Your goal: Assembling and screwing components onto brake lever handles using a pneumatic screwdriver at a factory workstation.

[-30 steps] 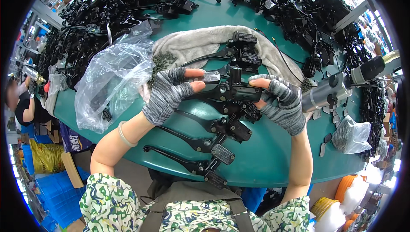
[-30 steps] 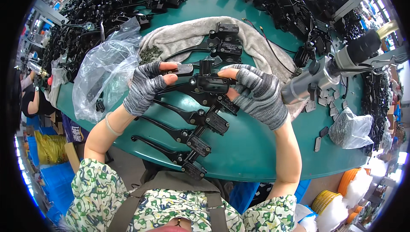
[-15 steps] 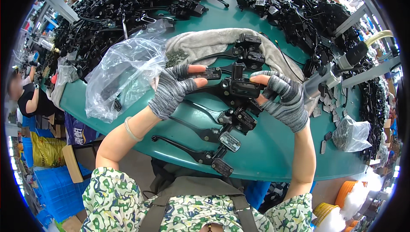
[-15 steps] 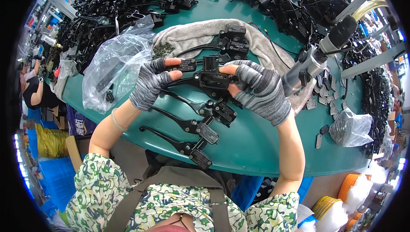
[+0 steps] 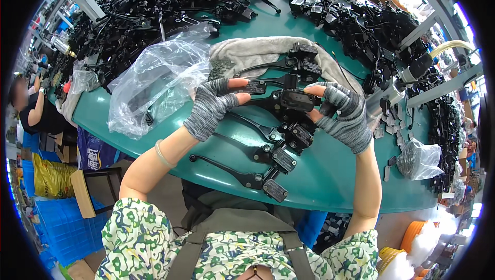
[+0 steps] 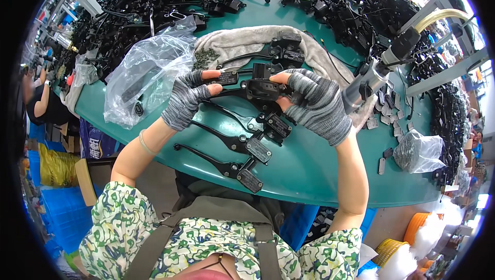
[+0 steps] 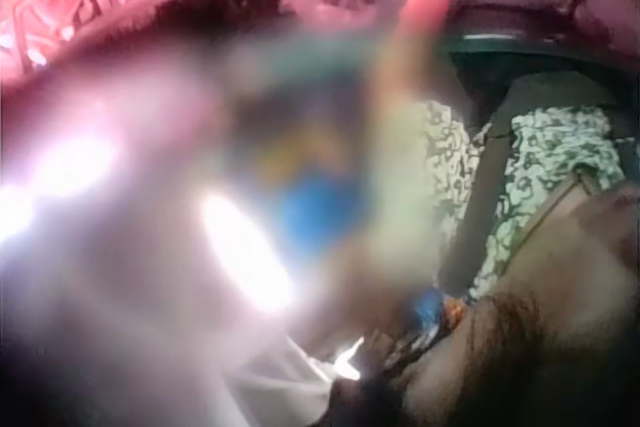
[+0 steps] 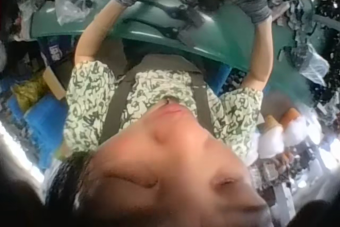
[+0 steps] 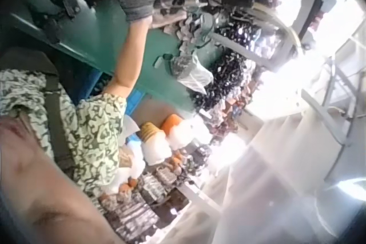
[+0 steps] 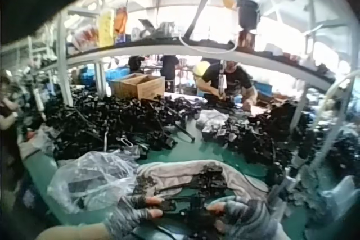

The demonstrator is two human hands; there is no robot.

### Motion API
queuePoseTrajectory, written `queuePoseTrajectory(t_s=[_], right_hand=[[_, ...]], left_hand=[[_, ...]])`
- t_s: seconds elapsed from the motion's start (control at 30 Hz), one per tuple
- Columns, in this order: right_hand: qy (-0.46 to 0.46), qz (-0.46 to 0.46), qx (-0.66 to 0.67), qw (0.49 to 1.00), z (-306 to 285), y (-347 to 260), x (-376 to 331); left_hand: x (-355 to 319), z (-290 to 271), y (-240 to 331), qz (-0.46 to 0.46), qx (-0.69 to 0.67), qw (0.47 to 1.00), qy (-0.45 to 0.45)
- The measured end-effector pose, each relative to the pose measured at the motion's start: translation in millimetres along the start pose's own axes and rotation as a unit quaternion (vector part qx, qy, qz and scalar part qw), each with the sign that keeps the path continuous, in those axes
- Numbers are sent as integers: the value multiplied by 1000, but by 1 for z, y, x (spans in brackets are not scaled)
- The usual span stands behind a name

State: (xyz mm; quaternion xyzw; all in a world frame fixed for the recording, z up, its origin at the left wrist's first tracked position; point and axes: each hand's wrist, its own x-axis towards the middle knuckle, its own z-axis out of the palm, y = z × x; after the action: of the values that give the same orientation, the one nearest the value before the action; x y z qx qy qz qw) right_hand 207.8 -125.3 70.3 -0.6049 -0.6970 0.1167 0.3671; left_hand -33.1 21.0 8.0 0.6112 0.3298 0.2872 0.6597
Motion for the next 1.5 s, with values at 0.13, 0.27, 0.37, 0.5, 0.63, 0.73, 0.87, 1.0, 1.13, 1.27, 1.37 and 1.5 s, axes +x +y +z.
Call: queuePoseTrajectory(t_s=[0.13, 0.27, 0.37, 0.5, 0.63, 0.73, 0.87, 1.0, 1.13, 1.27, 1.37, 1.5], right_hand=[[9, 12, 4, 1000, 3, -4, -1], [10, 50, 13, 999, 6, -7, -3], [30, 90, 16, 995, 9, -6, -6], [36, 115, 66, 990, 12, 2, -10], [36, 122, 50, 991, 15, 11, -13], [31, 145, 72, 986, 16, 16, -10], [62, 118, 128, 983, 28, 24, -5], [18, 128, 133, 983, 28, 34, -2], [-10, 151, 144, 978, 26, 44, 1], [8, 120, 181, 976, 31, 45, 7], [2, 114, 189, 975, 26, 46, 7], [-21, 136, 187, 973, 13, 44, 2]], left_hand=[[-4, -5, -6, 10, -24, 1000, 7], [-10, -9, -9, 29, -21, 999, 11], [-15, -9, -8, 36, -23, 999, 11], [-21, -8, -7, 37, -22, 999, 9], [-25, -10, -6, 12, -47, 999, 3], [-22, -16, -15, -64, -183, 981, -11], [-16, -17, -26, -130, -367, 921, -20], [-9, -21, -33, -139, -419, 894, -77], [-18, -22, -14, -161, -420, 891, -61], [-25, -23, -8, -152, -427, 889, -64], [-25, -30, -15, -167, -435, 881, -81], [-29, -36, -18, -180, -475, 856, -97]])
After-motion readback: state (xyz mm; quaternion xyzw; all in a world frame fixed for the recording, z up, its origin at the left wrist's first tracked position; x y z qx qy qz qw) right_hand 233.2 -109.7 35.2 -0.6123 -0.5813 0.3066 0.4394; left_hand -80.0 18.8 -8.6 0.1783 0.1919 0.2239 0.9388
